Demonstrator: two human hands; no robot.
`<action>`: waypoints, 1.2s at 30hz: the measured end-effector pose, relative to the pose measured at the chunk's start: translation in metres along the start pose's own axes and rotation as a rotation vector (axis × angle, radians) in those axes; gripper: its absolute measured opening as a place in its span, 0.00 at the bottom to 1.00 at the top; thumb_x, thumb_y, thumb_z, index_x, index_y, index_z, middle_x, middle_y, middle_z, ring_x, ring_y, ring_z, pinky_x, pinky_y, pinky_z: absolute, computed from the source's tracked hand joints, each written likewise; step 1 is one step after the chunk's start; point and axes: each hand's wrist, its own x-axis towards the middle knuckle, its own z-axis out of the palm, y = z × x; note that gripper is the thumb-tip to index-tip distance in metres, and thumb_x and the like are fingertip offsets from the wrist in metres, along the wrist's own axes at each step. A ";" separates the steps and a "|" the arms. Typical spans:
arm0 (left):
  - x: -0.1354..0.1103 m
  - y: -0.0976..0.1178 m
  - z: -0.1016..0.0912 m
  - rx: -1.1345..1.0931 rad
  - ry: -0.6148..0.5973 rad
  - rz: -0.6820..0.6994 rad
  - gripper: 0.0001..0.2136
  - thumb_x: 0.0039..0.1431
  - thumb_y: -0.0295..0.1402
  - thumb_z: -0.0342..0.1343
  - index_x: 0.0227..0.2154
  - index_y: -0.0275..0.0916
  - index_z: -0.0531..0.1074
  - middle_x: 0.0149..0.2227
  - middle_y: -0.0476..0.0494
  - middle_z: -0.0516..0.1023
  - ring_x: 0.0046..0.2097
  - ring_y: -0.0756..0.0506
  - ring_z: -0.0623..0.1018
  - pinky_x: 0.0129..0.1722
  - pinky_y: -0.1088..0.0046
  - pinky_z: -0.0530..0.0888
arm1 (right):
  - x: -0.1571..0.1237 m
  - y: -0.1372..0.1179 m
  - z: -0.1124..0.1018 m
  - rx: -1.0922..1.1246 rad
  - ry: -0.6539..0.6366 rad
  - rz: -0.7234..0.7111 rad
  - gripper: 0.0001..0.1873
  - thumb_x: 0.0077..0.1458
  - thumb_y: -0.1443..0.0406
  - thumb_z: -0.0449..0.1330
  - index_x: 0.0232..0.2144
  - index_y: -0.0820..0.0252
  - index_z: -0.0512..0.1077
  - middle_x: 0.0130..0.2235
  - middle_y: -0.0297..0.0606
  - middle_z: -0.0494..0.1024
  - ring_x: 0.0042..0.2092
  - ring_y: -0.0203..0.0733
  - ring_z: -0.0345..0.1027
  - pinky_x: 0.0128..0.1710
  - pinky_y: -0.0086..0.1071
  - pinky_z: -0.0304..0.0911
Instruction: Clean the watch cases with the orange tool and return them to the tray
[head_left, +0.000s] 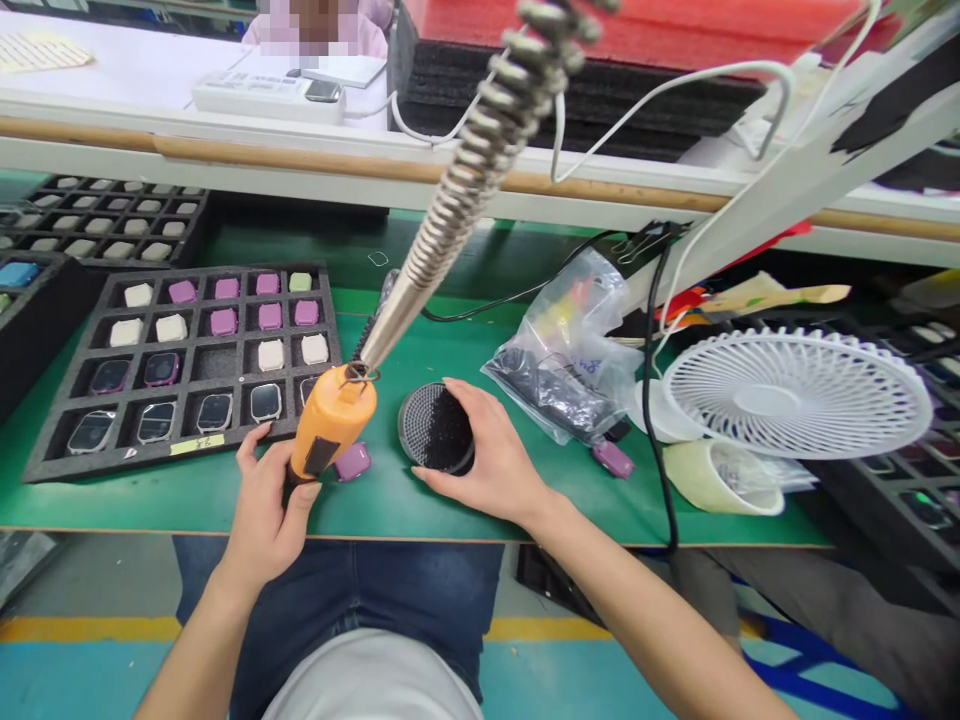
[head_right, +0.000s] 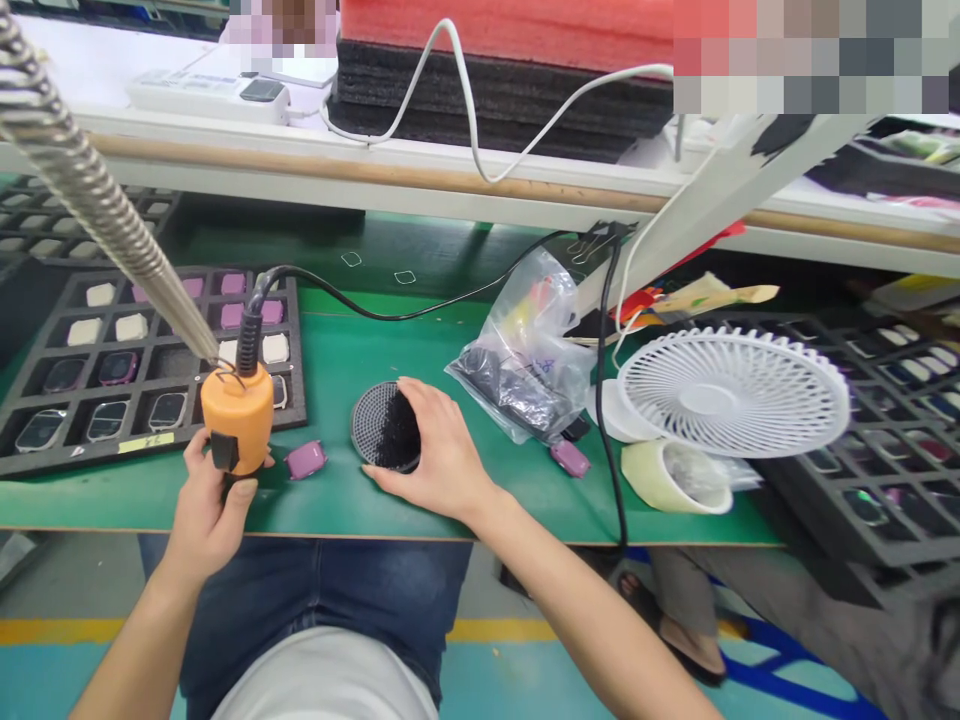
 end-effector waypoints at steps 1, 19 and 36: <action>0.000 0.000 0.000 -0.003 -0.001 0.001 0.07 0.78 0.36 0.49 0.51 0.44 0.69 0.44 0.44 0.82 0.47 0.40 0.80 0.73 0.44 0.59 | 0.000 0.000 -0.001 0.002 -0.009 -0.009 0.54 0.60 0.38 0.66 0.77 0.52 0.53 0.74 0.53 0.64 0.74 0.64 0.60 0.73 0.69 0.59; 0.001 0.003 0.000 -0.014 0.001 0.002 0.07 0.77 0.34 0.49 0.51 0.44 0.69 0.45 0.44 0.81 0.51 0.39 0.77 0.74 0.48 0.57 | 0.024 0.017 -0.021 0.086 -0.349 -0.189 0.53 0.60 0.39 0.66 0.77 0.50 0.52 0.76 0.52 0.62 0.76 0.65 0.57 0.74 0.69 0.57; 0.001 0.001 0.000 -0.042 -0.007 0.008 0.09 0.78 0.35 0.49 0.55 0.43 0.68 0.47 0.41 0.82 0.54 0.37 0.76 0.73 0.46 0.56 | 0.048 0.029 -0.011 -0.043 -0.316 -0.158 0.33 0.67 0.48 0.64 0.69 0.53 0.68 0.71 0.48 0.70 0.72 0.59 0.64 0.73 0.66 0.62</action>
